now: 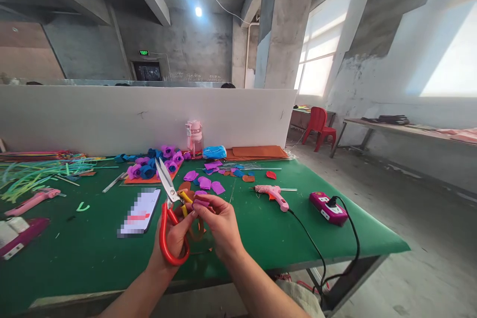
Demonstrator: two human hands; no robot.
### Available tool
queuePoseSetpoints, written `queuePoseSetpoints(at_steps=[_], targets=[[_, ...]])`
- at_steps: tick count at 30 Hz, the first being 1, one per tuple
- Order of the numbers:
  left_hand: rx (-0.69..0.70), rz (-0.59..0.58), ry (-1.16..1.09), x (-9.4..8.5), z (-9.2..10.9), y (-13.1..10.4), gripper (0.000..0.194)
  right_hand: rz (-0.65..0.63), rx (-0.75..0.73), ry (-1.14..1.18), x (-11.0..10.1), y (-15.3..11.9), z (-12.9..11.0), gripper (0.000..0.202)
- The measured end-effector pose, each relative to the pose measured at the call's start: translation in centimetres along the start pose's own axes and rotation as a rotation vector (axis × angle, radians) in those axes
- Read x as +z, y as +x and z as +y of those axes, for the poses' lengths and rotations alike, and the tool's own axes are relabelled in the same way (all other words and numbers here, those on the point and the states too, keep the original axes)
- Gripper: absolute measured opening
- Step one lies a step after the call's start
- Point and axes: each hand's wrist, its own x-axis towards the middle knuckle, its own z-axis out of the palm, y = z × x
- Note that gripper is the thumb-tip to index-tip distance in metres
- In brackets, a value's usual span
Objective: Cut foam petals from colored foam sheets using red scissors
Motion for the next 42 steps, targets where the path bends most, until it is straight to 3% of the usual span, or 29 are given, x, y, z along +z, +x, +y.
queuePoseSetpoints(at_steps=[5,11,14,18,22,33,42], targets=[[0.044,-0.032,-0.041,-0.41,-0.31,0.30,0.059,-0.068,-0.298,-0.329,-0.51,0.04,-0.19,0.007],[0.071,-0.060,-0.026,-0.59,-0.64,0.54,0.058,-0.033,-0.349,-0.367,-0.61,-0.06,-0.04,0.010],[0.072,-0.053,-0.005,-0.51,-0.69,0.45,0.058,-0.016,-0.281,-0.330,-0.43,-0.13,-0.14,0.010],[0.065,-0.044,0.077,-0.48,-0.84,0.06,0.055,0.031,-0.073,-0.085,-0.11,-0.18,-0.12,0.014],[0.093,-0.032,0.124,-0.45,-0.99,-0.12,0.050,0.039,0.020,0.068,-0.10,-0.15,0.19,0.015],[0.047,0.016,0.143,0.13,-0.33,-0.29,0.057,0.040,0.140,0.170,0.23,-0.16,-0.21,0.025],[0.056,-0.010,0.177,0.04,-0.59,-0.46,0.051,0.108,0.127,0.144,-0.24,0.03,0.03,0.022]])
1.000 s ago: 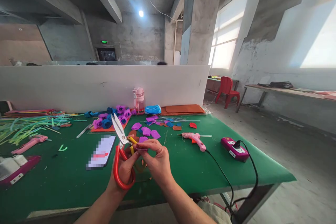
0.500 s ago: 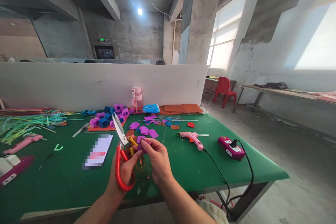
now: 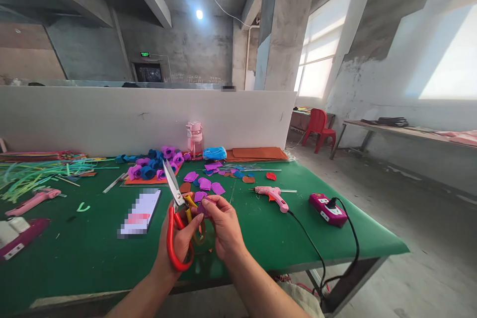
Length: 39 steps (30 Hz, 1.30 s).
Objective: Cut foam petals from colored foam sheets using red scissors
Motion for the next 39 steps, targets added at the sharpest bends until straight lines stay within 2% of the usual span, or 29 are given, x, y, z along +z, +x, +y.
queuePoseSetpoints(at_steps=[9,12,14,16,19,23,25,28,30,35,39], targets=[[-0.032,-0.003,0.002,0.3,0.6,-0.2,0.054,-0.058,0.048,0.025,-0.3,0.1,-0.3,0.022],[-0.021,0.013,0.012,0.3,0.6,-0.1,0.052,-0.041,0.065,0.018,-0.3,0.1,-0.3,0.024],[0.008,-0.022,0.053,0.0,0.7,0.1,0.045,-0.005,0.031,-0.013,-0.3,0.2,-0.4,0.024],[0.029,-0.122,0.173,-0.6,1.1,0.5,0.038,0.030,-0.043,-0.065,-0.5,0.4,-0.7,0.023],[0.067,-0.261,0.466,-1.9,2.0,0.8,0.035,0.079,-0.150,-0.130,-0.9,0.8,-1.6,0.022],[0.090,-0.300,0.630,-3.2,3.2,0.3,0.026,0.116,-0.190,-0.157,-1.7,1.3,-2.8,0.023],[0.108,-0.373,0.757,-3.6,3.6,-0.1,0.030,0.107,-0.192,-0.178,-2.1,1.4,-2.9,0.023],[0.181,-0.523,1.123,-4.0,3.8,-0.3,0.044,0.074,-0.192,-0.210,-2.3,1.2,-2.9,0.022],[0.202,-0.570,1.278,-4.1,3.7,-0.2,0.051,0.037,-0.198,-0.237,-2.3,1.0,-2.9,0.020],[0.202,-0.568,1.351,-4.1,3.6,-0.2,0.057,-0.029,-0.221,-0.291,-2.2,0.7,-3.0,0.018],[0.185,-0.597,1.325,-3.9,4.0,-0.3,0.057,-0.042,-0.212,-0.288,-2.3,0.7,-3.0,0.019]])
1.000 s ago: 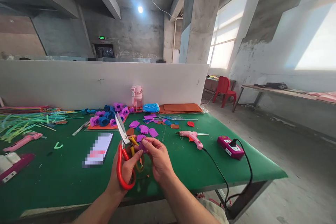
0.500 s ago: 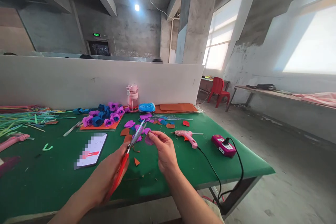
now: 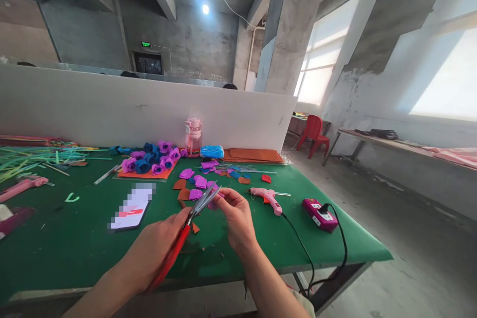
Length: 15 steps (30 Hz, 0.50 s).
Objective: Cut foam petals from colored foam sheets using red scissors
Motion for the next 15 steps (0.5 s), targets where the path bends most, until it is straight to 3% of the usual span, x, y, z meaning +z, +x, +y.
queuePoseSetpoints(at_steps=[15], targets=[[-0.001,-0.064,-0.098,0.37,0.62,0.14,0.048,0.016,0.076,0.094,0.63,-0.08,0.03,0.016]])
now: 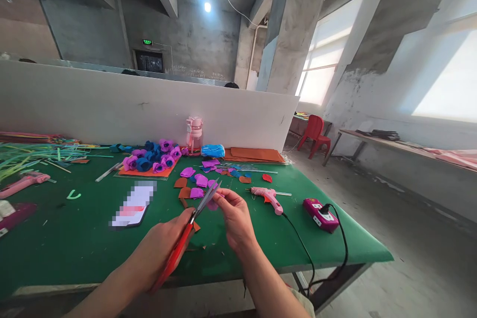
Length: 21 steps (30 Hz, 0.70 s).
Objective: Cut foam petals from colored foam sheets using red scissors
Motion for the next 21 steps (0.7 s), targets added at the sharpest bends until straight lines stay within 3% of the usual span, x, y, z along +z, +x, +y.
queuePoseSetpoints(at_steps=[21], targets=[[-0.010,-0.050,0.103,-0.21,0.39,0.01,0.048,0.027,-0.015,-0.004,-0.13,0.13,0.15,0.018]])
